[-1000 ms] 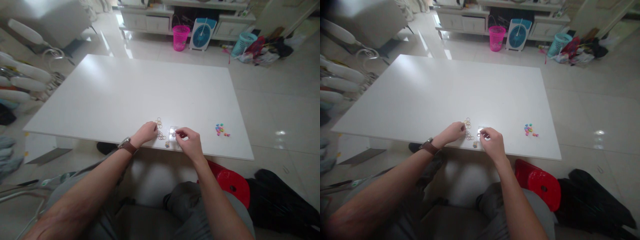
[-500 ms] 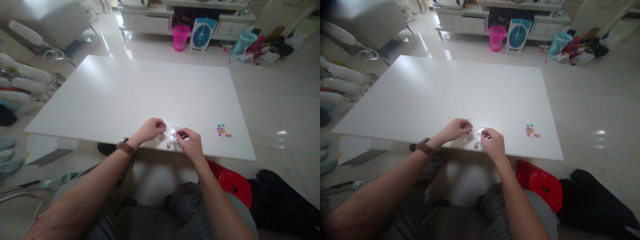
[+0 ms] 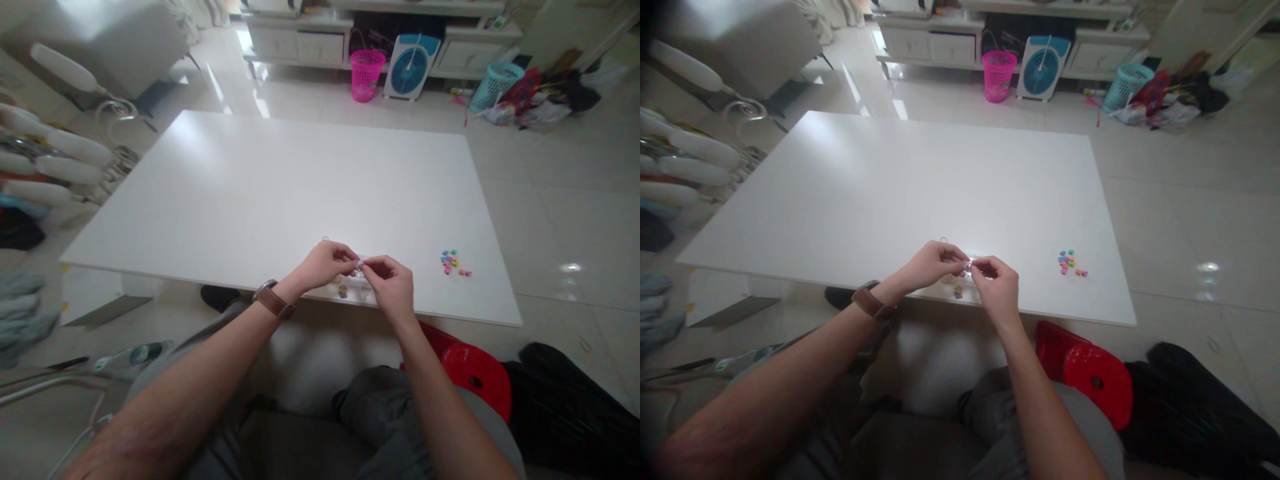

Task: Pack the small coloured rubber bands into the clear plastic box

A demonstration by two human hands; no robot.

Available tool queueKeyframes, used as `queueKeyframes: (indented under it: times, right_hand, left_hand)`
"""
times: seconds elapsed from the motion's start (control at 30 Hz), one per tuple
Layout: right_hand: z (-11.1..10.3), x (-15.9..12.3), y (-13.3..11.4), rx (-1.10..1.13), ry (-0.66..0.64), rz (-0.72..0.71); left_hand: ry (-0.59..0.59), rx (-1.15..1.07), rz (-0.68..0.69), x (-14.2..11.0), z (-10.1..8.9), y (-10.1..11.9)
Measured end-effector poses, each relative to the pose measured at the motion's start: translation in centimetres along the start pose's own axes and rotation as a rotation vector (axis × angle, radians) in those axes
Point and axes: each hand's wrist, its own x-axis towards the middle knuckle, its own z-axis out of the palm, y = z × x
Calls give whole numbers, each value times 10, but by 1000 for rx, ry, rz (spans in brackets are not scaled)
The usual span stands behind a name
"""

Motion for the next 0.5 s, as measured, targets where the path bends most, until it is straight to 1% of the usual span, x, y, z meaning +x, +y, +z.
queueKeyframes:
  times: [0.07, 0.2, 0.37, 0.5]
  right_hand:
    - [-1, 0, 0, 35, 19, 16]
    - [-1, 1, 2, 56, 29, 20]
    - [-2, 2, 4, 1, 47, -2]
    - [-3, 1, 4, -82, 72, -52]
  left_hand:
    - [-7, -14, -8, 1, 1, -1]
    - [10, -60, -67, 2, 4, -3]
    - [37, -134, -140, 4, 8, -3]
    - [16, -233, -211, 4, 10, 0]
